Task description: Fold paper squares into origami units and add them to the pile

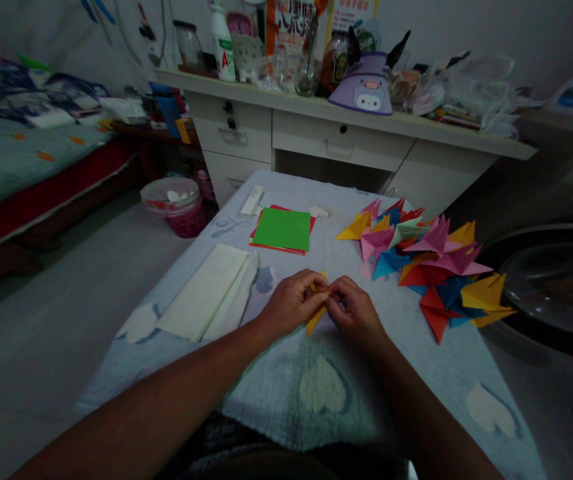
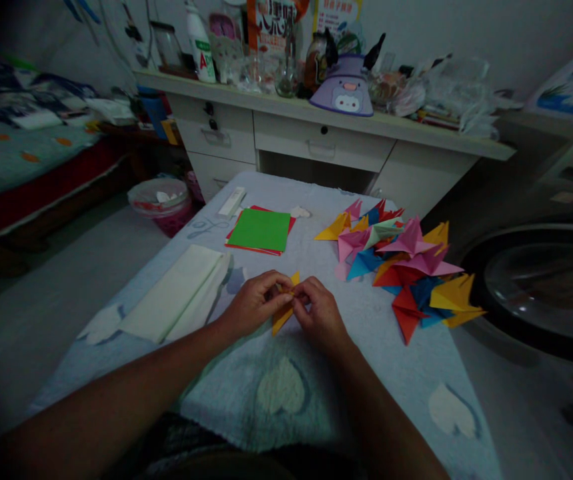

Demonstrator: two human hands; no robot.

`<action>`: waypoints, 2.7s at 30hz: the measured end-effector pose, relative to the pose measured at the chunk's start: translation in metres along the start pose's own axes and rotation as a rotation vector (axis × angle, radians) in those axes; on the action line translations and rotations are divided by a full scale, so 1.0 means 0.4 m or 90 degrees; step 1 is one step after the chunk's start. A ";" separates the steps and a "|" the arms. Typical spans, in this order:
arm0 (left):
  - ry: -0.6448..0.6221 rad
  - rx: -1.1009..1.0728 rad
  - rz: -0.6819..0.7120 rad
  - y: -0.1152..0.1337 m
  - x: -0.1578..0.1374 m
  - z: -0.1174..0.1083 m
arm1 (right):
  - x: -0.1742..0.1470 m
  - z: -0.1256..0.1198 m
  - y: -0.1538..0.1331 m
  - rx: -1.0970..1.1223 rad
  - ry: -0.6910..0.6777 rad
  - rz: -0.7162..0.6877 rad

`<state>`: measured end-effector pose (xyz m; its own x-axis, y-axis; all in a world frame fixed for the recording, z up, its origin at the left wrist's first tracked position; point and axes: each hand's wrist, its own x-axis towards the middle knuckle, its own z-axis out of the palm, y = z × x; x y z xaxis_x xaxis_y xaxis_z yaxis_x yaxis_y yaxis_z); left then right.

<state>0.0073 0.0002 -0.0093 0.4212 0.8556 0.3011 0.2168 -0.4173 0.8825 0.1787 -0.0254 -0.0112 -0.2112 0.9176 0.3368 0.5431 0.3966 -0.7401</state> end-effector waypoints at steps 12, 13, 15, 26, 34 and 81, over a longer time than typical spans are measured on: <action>-0.007 0.083 -0.009 -0.009 0.007 -0.005 | -0.002 -0.008 0.011 0.120 0.029 0.075; -0.011 0.084 -0.005 -0.010 0.008 -0.005 | -0.002 -0.008 0.008 0.110 0.035 0.069; -0.015 0.085 -0.004 -0.012 0.008 -0.005 | -0.001 -0.009 0.002 0.082 0.052 0.047; -0.001 0.114 -0.003 -0.022 0.007 -0.002 | -0.001 -0.014 0.000 0.005 0.055 -0.045; 0.035 0.143 -0.033 -0.026 0.005 -0.022 | -0.004 -0.010 0.021 -0.065 -0.006 0.009; -0.145 -0.318 -0.217 -0.032 0.003 -0.017 | -0.004 -0.047 0.000 -0.040 -0.122 -0.050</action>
<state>-0.0009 0.0088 -0.0177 0.5891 0.8057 -0.0617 -0.0420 0.1068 0.9934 0.1944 -0.0273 -0.0009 -0.4024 0.8746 0.2704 0.5666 0.4700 -0.6768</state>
